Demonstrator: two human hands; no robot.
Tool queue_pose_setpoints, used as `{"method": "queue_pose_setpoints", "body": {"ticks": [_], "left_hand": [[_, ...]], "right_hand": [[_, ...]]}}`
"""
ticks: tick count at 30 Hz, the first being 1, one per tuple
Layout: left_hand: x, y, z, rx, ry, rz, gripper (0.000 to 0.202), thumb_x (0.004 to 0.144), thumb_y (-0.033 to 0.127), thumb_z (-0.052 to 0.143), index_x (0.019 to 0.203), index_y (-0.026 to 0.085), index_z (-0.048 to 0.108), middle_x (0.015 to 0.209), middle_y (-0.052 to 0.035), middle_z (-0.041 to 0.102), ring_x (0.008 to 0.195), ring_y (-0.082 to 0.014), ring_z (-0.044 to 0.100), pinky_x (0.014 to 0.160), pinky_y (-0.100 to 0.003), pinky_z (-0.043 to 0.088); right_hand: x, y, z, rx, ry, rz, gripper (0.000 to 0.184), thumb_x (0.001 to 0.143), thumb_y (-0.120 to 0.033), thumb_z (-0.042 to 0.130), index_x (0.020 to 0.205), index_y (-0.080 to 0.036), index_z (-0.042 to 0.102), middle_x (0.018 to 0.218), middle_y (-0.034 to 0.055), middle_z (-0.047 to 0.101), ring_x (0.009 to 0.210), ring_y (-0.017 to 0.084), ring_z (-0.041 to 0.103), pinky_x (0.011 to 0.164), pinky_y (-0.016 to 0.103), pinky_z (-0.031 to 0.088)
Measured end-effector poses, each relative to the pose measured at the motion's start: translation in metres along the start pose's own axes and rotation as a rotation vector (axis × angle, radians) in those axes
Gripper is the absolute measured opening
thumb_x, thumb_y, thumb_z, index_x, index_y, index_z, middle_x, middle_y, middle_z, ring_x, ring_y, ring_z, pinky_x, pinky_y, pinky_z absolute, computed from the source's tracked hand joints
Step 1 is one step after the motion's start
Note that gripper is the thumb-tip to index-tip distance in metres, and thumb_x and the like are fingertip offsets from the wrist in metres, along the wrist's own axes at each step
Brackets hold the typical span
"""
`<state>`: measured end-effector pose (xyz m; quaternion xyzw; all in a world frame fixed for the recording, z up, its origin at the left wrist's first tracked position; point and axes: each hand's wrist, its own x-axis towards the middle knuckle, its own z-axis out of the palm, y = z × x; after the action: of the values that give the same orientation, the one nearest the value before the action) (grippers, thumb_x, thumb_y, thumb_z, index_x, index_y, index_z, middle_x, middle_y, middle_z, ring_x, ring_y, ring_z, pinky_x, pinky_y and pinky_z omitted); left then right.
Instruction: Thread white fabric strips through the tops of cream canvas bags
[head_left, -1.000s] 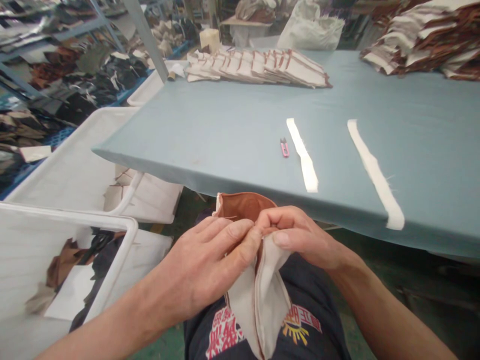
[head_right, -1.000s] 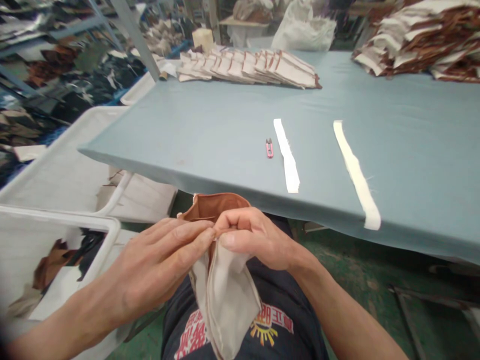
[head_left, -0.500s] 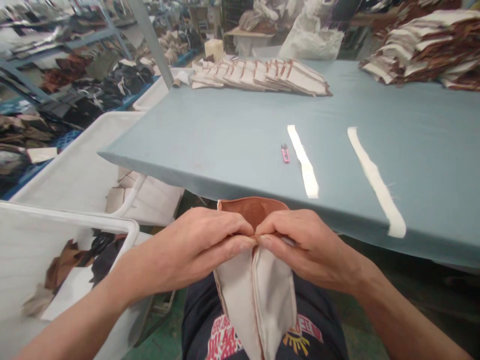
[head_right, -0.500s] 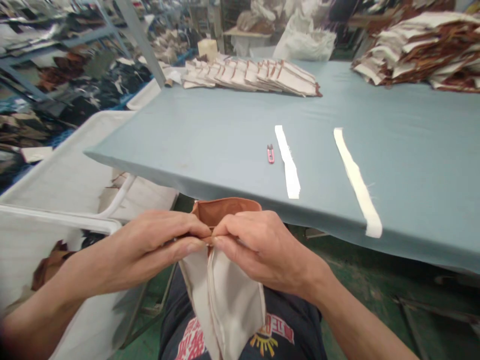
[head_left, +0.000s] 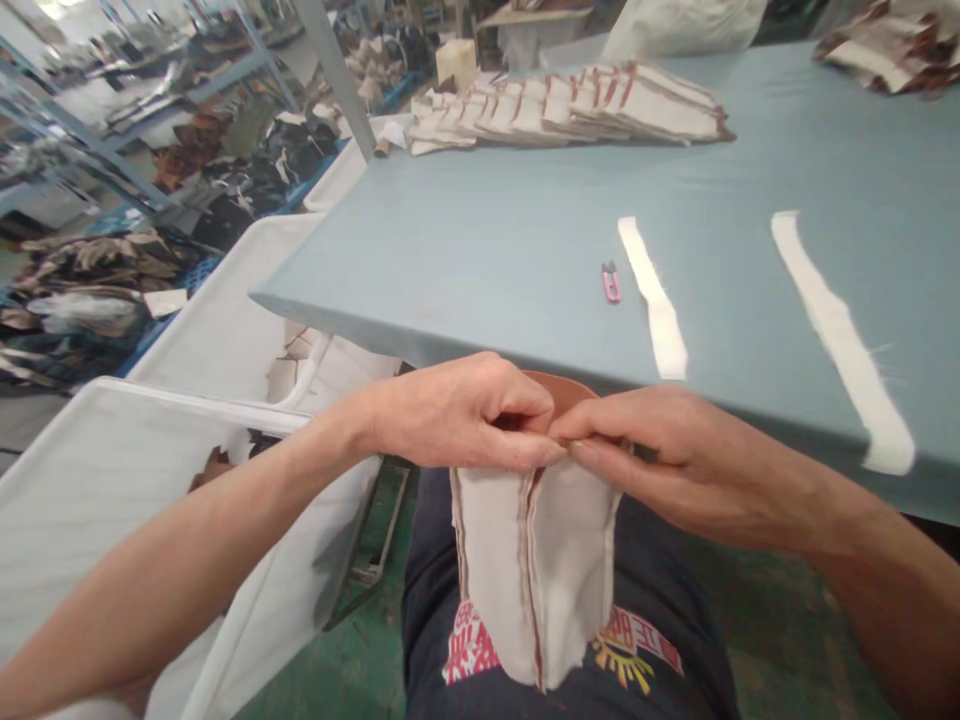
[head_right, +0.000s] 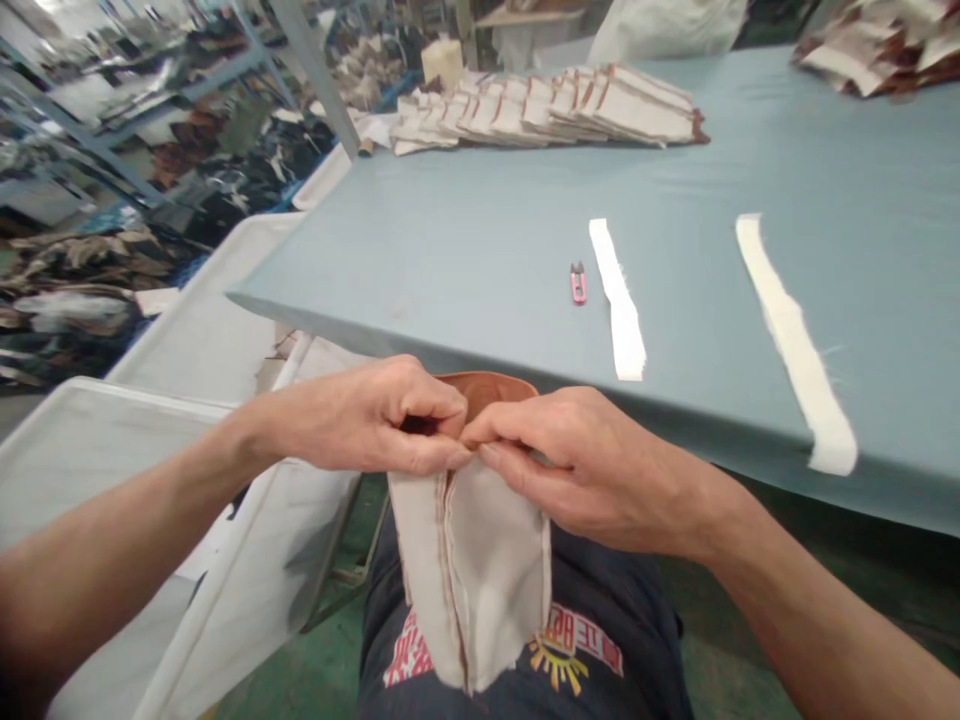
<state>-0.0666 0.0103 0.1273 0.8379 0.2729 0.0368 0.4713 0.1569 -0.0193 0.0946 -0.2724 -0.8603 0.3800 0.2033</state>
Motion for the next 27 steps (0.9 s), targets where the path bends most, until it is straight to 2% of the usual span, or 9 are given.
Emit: {"method": "queue_pose_setpoints", "body": {"ticks": [3,5,8,11,14,16,18,22,27], "left_hand": [[-0.002,-0.003,0.019,0.273,0.172,0.043,0.026,0.075,0.009,0.054,0.06,0.019,0.037,0.053,0.0088,0.03,0.048,-0.0063,0.026,0.05,-0.026,0.019],[-0.003,-0.009,0.033,0.323,0.255,0.064,0.024,0.073,0.007,0.049,0.061,0.02,0.034,0.053,0.0084,0.029,0.047,-0.0064,0.026,0.05,-0.027,0.018],[-0.004,-0.017,0.044,0.199,0.288,0.076,0.026,0.076,0.008,0.046,0.061,0.021,0.029,0.053,0.0082,0.027,0.047,-0.0062,0.026,0.049,-0.026,0.019],[-0.01,-0.021,0.046,0.065,0.293,0.038,0.027,0.08,0.012,0.045,0.061,0.021,0.029,0.054,0.008,0.028,0.049,-0.0066,0.028,0.048,-0.023,0.022],[-0.022,-0.025,0.046,0.013,0.359,0.001,0.032,0.088,0.016,0.043,0.062,0.022,0.027,0.056,0.0077,0.027,0.051,-0.0075,0.029,0.049,-0.022,0.024],[-0.033,-0.029,0.049,0.019,0.388,-0.022,0.037,0.093,0.018,0.045,0.062,0.022,0.025,0.056,0.0079,0.025,0.05,-0.0075,0.028,0.048,-0.022,0.024],[-0.043,-0.034,0.055,0.089,0.399,-0.017,0.04,0.096,0.019,0.048,0.063,0.021,0.026,0.056,0.0081,0.027,0.049,-0.0069,0.03,0.047,-0.022,0.023],[-0.059,-0.04,0.063,0.34,0.474,0.058,0.04,0.1,0.015,0.05,0.064,0.019,0.033,0.058,0.0081,0.03,0.05,-0.0062,0.035,0.052,-0.024,0.024],[-0.066,-0.047,0.054,0.373,0.537,0.074,0.039,0.104,0.024,0.05,0.066,0.019,0.042,0.06,0.0074,0.038,0.053,-0.008,0.038,0.053,-0.024,0.027]], "right_hand": [[0.0,0.003,-0.001,-0.097,-0.039,0.025,0.024,0.1,-0.016,0.048,0.08,-0.018,0.061,0.07,-0.0029,0.06,0.061,0.01,0.051,0.059,0.025,0.033],[0.004,0.005,-0.004,-0.089,-0.088,0.034,0.028,0.099,-0.018,0.048,0.072,-0.018,0.053,0.063,-0.005,0.049,0.056,0.009,0.042,0.057,0.026,0.027],[0.012,0.011,-0.011,0.061,-0.191,0.078,0.023,0.096,-0.02,0.051,0.073,-0.018,0.054,0.062,-0.0062,0.044,0.056,0.009,0.038,0.056,0.025,0.026],[0.017,0.021,-0.021,0.236,-0.297,0.177,0.029,0.098,-0.036,0.051,0.079,-0.017,0.06,0.069,-0.0037,0.05,0.06,0.011,0.042,0.056,0.025,0.03],[0.014,0.029,-0.027,0.276,-0.26,0.241,0.052,0.104,-0.054,0.039,0.081,-0.016,0.065,0.078,0.0018,0.06,0.071,0.015,0.052,0.067,0.027,0.039],[0.008,0.031,-0.027,0.257,-0.191,0.241,0.061,0.105,-0.059,0.03,0.082,-0.016,0.067,0.08,0.0038,0.064,0.076,0.017,0.056,0.074,0.03,0.042],[0.001,0.029,-0.024,0.196,-0.148,0.221,0.066,0.106,-0.061,0.024,0.078,-0.017,0.065,0.075,0.0029,0.061,0.071,0.017,0.053,0.073,0.03,0.041],[-0.008,0.017,-0.016,0.091,-0.088,0.086,0.058,0.109,-0.048,0.023,0.07,-0.019,0.056,0.072,0.0023,0.058,0.069,0.016,0.05,0.075,0.032,0.041],[-0.006,-0.001,-0.016,0.084,0.006,0.016,0.014,0.091,-0.021,0.058,0.079,-0.018,0.062,0.077,0.0008,0.064,0.075,0.015,0.056,0.08,0.031,0.043]]}}
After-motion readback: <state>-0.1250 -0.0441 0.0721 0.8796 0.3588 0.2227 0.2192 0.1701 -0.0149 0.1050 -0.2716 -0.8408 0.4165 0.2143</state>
